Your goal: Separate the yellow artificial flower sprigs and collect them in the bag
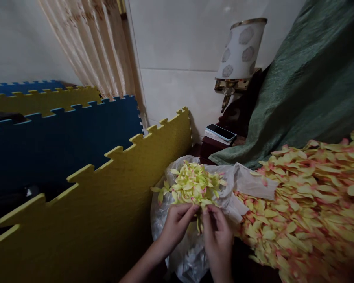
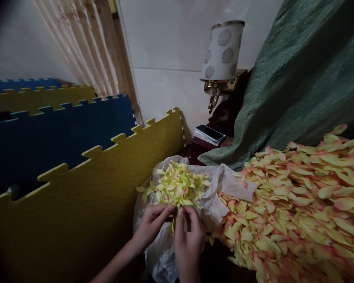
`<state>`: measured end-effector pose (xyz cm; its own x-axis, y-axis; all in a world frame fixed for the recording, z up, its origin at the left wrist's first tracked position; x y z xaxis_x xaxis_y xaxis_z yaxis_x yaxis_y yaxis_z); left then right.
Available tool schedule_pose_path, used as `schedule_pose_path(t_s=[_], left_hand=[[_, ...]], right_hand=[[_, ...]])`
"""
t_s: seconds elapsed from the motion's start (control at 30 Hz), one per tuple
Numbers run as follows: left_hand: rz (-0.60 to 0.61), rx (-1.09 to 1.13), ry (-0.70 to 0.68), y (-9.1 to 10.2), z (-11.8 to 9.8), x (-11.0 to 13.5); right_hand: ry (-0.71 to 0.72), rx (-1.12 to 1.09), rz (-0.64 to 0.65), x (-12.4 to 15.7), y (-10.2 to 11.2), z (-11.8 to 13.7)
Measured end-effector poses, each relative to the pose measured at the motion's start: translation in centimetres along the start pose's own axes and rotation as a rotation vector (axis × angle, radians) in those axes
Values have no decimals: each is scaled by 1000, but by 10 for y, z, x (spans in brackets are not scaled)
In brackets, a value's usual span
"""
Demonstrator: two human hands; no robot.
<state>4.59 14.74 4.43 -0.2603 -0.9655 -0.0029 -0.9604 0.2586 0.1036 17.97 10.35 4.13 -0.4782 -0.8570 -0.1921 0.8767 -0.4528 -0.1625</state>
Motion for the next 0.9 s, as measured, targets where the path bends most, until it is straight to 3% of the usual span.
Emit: schedule_pose_path(t_s=[0.1,0.23,0.33,0.5,0.63,0.7,0.8,0.9], left_hand=[[-52,135,112,7,14,1],[-252,311,169,24,21,3],[-349,354,116,34,18,4],[-607,377,81,71,23,11],[-549,347,130,75,24,10],[-528,343,147,73,24,11],[-497,323,161,67,24,9],[-435,260,128,60,21,4]], right_hand=[[-138,-246,-163,0,16,-15],[-119,-509,-309,-5,27,-8],[-73,-546,-307,-14,27,0],[62,-496,-319,-42,40,18],[334,-291,-415,-69,53,47],[404,-50,-266,-85,35,56],[402,267,-9,-92,4,53],[429,274,-82,-67,11,62]])
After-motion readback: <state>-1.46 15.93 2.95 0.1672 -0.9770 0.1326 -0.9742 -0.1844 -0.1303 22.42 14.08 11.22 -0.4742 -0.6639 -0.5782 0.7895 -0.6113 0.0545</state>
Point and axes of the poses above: each hand's wrist, its own x-axis away from the middle knuckle, its own y-axis out of the back of the hand, z = x × y, the point moved 10 cm from there along -x, towards the middle knuckle, and after that the axes turned 13 degrees about -x, right-handed, at the moved point
